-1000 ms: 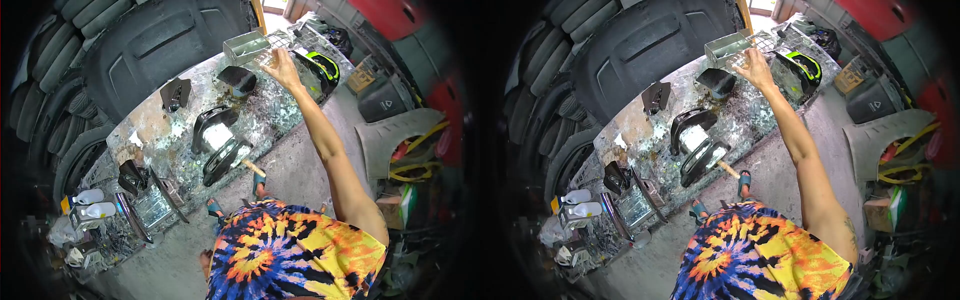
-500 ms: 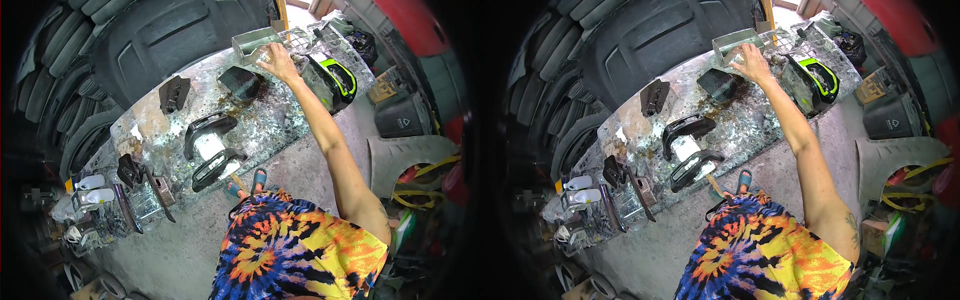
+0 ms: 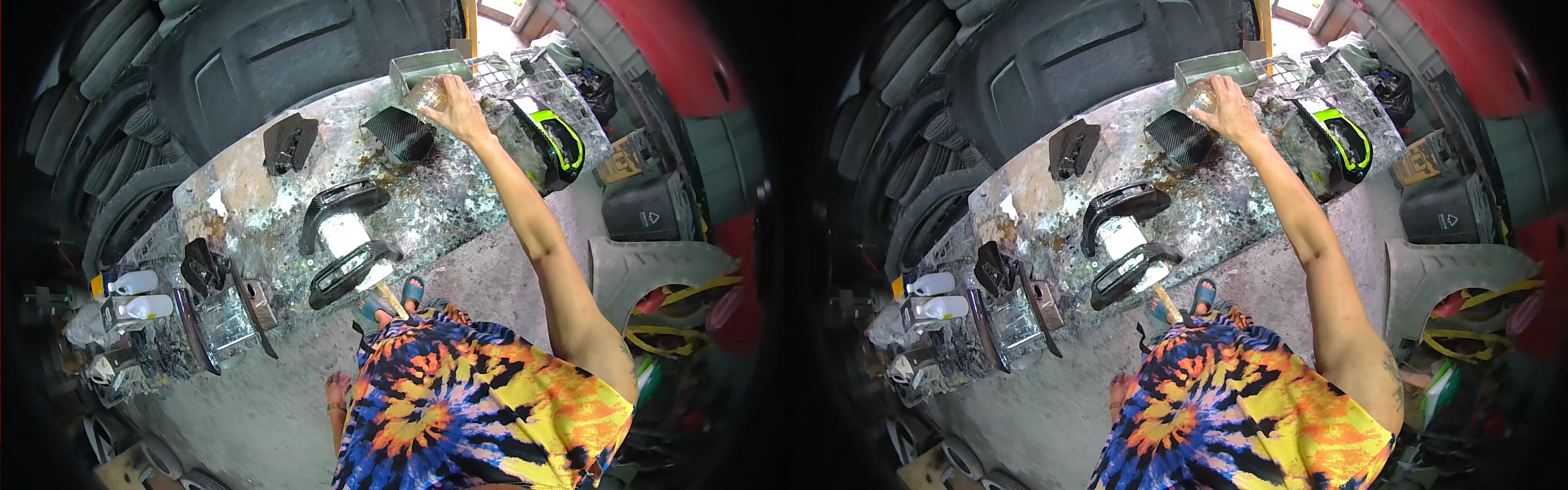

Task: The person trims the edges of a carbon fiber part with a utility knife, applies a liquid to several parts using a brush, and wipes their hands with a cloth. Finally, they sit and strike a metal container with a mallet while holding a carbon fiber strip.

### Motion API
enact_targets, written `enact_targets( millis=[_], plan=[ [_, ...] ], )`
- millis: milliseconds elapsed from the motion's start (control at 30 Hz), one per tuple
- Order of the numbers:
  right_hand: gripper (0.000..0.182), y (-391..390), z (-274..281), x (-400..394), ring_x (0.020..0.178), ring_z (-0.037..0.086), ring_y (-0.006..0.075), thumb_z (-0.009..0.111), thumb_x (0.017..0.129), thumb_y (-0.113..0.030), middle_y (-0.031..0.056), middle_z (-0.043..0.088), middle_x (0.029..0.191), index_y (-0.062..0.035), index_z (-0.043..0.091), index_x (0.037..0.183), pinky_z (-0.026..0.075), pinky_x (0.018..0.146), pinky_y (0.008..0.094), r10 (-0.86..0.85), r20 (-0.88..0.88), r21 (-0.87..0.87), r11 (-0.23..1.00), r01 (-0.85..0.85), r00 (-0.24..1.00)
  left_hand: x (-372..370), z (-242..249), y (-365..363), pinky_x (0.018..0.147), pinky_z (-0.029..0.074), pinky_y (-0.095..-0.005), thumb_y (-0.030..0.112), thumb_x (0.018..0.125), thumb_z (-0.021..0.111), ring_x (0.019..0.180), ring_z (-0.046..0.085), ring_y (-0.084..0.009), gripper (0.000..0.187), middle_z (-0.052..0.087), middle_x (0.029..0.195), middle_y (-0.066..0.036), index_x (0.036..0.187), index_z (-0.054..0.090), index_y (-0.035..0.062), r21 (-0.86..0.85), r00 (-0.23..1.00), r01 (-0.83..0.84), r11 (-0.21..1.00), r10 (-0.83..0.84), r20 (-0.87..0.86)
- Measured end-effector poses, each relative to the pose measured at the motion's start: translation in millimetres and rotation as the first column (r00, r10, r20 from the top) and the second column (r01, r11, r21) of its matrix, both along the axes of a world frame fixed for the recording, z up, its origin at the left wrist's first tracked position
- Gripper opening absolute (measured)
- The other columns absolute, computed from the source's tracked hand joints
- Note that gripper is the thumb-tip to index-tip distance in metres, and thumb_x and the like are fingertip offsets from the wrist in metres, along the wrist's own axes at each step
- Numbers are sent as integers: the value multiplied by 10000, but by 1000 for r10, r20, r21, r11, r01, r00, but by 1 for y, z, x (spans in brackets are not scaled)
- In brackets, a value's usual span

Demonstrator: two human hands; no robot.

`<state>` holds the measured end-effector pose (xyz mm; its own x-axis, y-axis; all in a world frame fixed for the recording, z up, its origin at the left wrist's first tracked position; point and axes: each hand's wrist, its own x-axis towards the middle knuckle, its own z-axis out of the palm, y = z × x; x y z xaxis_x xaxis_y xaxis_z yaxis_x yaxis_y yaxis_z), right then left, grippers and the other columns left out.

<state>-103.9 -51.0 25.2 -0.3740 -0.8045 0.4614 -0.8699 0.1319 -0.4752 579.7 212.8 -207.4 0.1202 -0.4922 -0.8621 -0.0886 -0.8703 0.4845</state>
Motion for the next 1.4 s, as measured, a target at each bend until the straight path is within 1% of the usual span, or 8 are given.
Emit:
enact_targets(
  millis=[67, 400, 467, 500, 567, 1000, 1067, 1400],
  plan=[
    [578, 3, 2, 10, 1054, 503, 328, 725, 716, -379, 141, 502, 1087, -52, 468, 1118, 442, 894, 416, 20, -26, -35, 999, -21, 999, 3, -4, 5, 623, 504, -359, 236, 898, 533, 823, 636, -243, 268, 638, 989, -125, 1102, 505, 66, -157, 914, 398, 904, -376, 154],
    [679, 4, 16, 39, 1069, 522, 304, 716, 736, -427, 147, 504, 1125, -1, 438, 1184, 436, 928, 391, 96, -15, 43, 995, -95, 995, 22, -39, 20, 642, 521, -348, 238, 882, 529, 765, 646, -223, 274, 661, 944, -112, 1084, 542, 53, 94, 988, 146, 985, -142, -55],
    [661, 2, 16, 39, 1063, 523, 305, 717, 737, -421, 146, 510, 1113, -10, 443, 1176, 438, 917, 395, 99, -18, 11, 995, -99, 995, 28, -42, 19, 662, 521, -354, 234, 882, 522, 803, 642, -236, 286, 652, 978, -118, 1104, 529, 53, -129, 662, 747, 653, -710, 241],
    [661, 1, 15, 37, 1063, 523, 305, 717, 737, -421, 146, 510, 1113, -10, 443, 1176, 438, 917, 395, 98, -19, 11, 995, -98, 995, 28, -44, 21, 662, 521, -354, 234, 882, 522, 803, 642, -236, 286, 652, 978, -118, 1104, 529, 53, -129, 661, 747, 652, -711, 240],
    [643, -1, 12, 32, 1055, 522, 312, 721, 734, -412, 145, 513, 1107, -17, 448, 1162, 438, 905, 403, 78, -47, 1, 997, -78, 996, 12, -27, 16, 685, 518, -369, 246, 889, 513, 855, 633, -251, 306, 638, 1016, -123, 1126, 512, 53, 112, 998, 67, 992, -67, 2],
    [593, 7, 10, -4, 1038, 508, 324, 732, 724, -369, 137, 502, 1079, -50, 462, 1146, 444, 884, 409, 7, -208, -9, 1000, -9, 978, -2, -6, 1, 690, 505, -375, 273, 893, 526, 888, 620, -249, 328, 631, 1030, -124, 1149, 502, 70, 59, 998, 70, 996, -70, 1],
    [594, 6, 12, -1, 1040, 508, 323, 733, 723, -368, 137, 501, 1086, -51, 463, 1147, 446, 883, 407, 29, -216, -14, 999, -33, 976, 9, -20, 8, 697, 505, -381, 275, 897, 518, 890, 619, -249, 342, 628, 1045, -129, 1164, 493, 63, -52, 935, 349, 936, -344, 84],
    [623, 6, 25, 42, 1091, 494, 337, 737, 719, -368, 158, 472, 1181, -53, 455, 1177, 444, 908, 399, 178, -212, -52, 980, -193, 961, -16, 3, 7, 742, 501, -384, 278, 912, 487, 916, 614, -257, 373, 612, 1091, -153, 1196, 467, 36, 74, 995, 80, 994, -83, 47]
  ],
)
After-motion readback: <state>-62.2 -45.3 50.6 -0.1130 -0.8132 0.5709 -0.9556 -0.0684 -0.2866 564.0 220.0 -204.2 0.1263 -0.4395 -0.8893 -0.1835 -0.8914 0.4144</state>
